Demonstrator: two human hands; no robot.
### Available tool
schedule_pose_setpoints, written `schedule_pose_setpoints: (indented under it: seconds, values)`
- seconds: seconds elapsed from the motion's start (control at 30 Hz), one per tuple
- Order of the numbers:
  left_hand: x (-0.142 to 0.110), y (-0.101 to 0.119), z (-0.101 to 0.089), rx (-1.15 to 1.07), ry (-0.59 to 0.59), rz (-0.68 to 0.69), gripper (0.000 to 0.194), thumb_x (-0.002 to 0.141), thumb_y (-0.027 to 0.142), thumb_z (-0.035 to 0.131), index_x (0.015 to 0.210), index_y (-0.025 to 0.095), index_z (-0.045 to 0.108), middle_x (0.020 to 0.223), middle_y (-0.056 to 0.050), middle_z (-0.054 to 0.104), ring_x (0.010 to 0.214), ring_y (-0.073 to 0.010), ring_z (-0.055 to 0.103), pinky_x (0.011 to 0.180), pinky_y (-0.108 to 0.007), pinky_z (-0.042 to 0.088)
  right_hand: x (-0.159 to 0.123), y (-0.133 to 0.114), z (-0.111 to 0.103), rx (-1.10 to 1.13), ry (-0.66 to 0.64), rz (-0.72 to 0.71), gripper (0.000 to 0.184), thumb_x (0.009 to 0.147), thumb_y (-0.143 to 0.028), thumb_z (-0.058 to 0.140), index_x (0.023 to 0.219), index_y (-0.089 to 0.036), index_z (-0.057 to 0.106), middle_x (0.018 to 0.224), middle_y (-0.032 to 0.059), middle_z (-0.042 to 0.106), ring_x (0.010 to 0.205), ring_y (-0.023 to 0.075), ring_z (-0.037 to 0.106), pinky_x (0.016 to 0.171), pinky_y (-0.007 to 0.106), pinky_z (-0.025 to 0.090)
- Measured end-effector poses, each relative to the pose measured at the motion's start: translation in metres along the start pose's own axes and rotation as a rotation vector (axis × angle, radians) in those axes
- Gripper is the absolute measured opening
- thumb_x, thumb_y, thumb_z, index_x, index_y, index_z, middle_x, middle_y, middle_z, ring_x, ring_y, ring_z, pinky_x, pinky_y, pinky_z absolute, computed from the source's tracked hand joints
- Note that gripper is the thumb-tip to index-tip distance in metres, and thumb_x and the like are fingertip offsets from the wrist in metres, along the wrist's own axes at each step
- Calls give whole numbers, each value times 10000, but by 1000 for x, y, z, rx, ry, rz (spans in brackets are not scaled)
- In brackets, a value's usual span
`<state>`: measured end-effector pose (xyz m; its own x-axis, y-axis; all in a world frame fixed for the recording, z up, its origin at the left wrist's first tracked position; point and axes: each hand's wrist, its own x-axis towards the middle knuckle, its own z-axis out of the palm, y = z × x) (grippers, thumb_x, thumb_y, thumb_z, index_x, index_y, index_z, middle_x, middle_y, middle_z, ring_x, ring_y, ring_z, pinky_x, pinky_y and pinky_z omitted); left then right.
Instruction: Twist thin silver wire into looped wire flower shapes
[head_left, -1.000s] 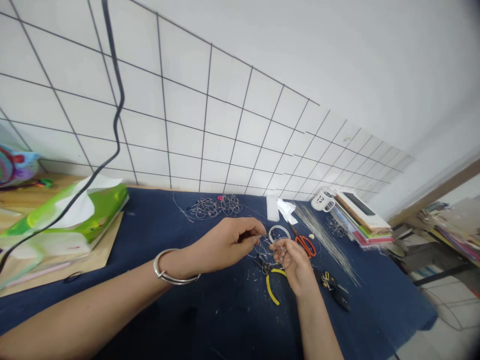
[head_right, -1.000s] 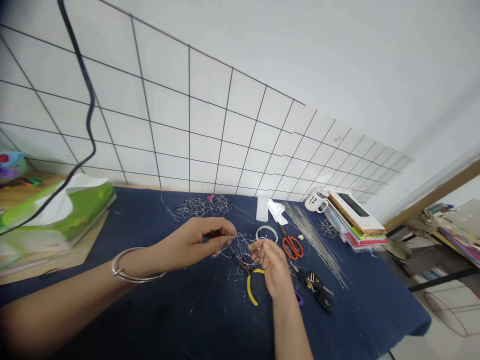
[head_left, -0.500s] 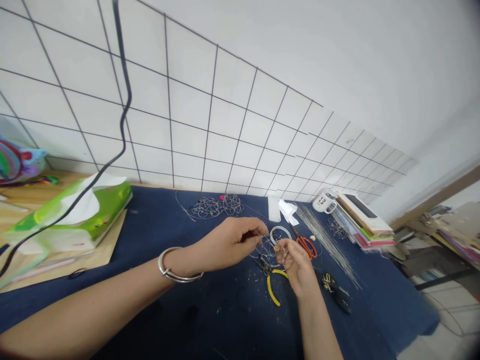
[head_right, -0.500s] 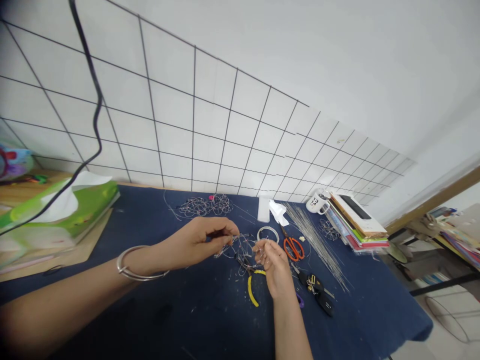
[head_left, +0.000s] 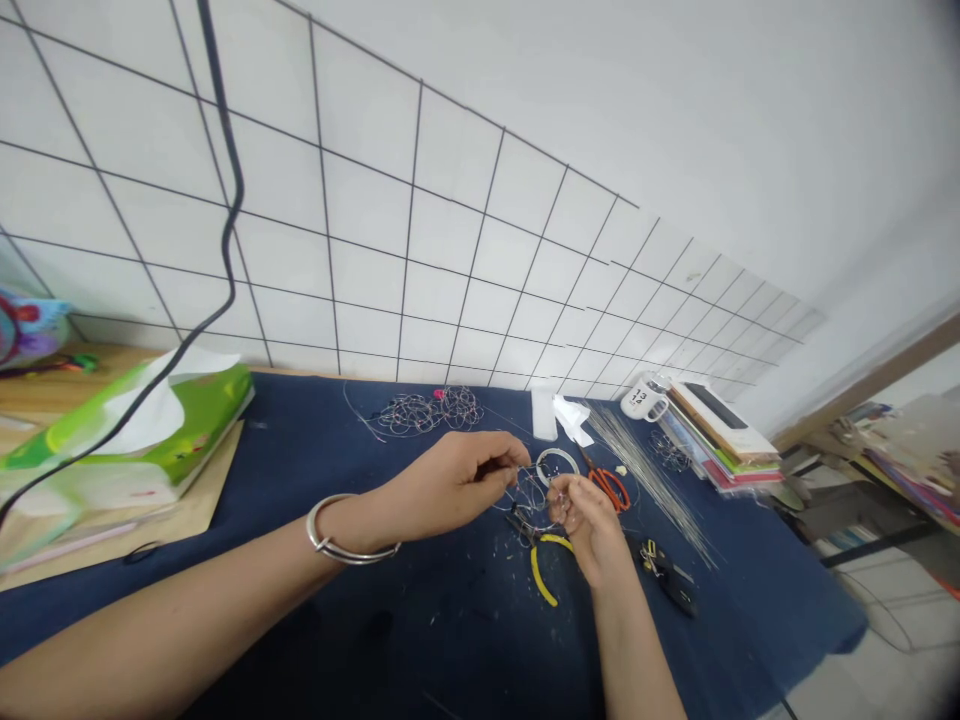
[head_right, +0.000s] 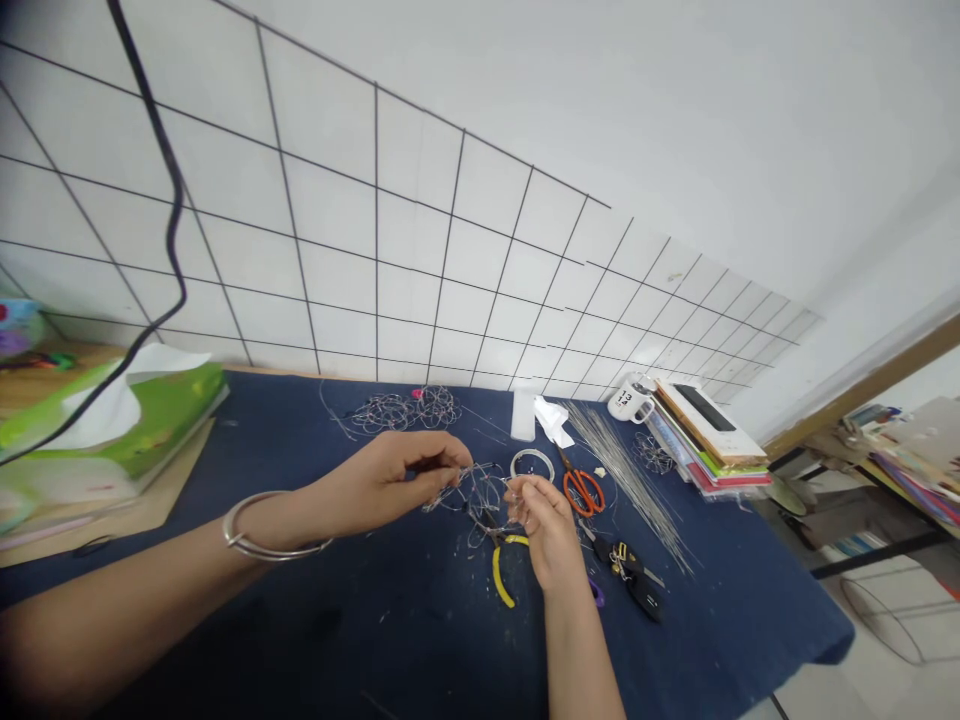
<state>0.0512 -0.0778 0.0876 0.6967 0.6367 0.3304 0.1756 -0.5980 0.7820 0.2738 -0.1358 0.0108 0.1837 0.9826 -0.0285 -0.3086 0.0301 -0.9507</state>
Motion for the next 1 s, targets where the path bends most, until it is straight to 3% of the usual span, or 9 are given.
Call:
schedule_pose_setpoints:
  seconds: [0.3, 0.63, 1.0]
  values:
    - [0, -1, 0, 14, -2, 2, 207, 798, 172, 401, 927, 173, 564, 680, 9, 556, 604, -86, 487, 554, -208, 387, 2, 5, -4, 51, 44, 16, 160, 718, -289, 669, 829, -175, 651, 836, 38, 639, 693, 131, 544, 596, 244, 408]
    - [3, -6, -6, 15, 36, -19, 215, 801, 186, 406, 945, 174, 564, 706, -3, 587, 594, -83, 504, 553, -207, 396, 1, 2, -4, -8, -1, -9, 158, 752, -305, 633, 823, -165, 653, 701, 26, 596, 617, 118, 504, 577, 243, 383]
    - [7, -15, -9, 6, 69, -37, 225, 818, 237, 404, 968, 167, 557, 699, -11, 586, 589, -86, 513, 552, -213, 410, 1, 3, -7, -87, 5, -29, 137, 720, -272, 658, 815, -174, 657, 719, 25, 622, 577, 108, 510, 580, 254, 386]
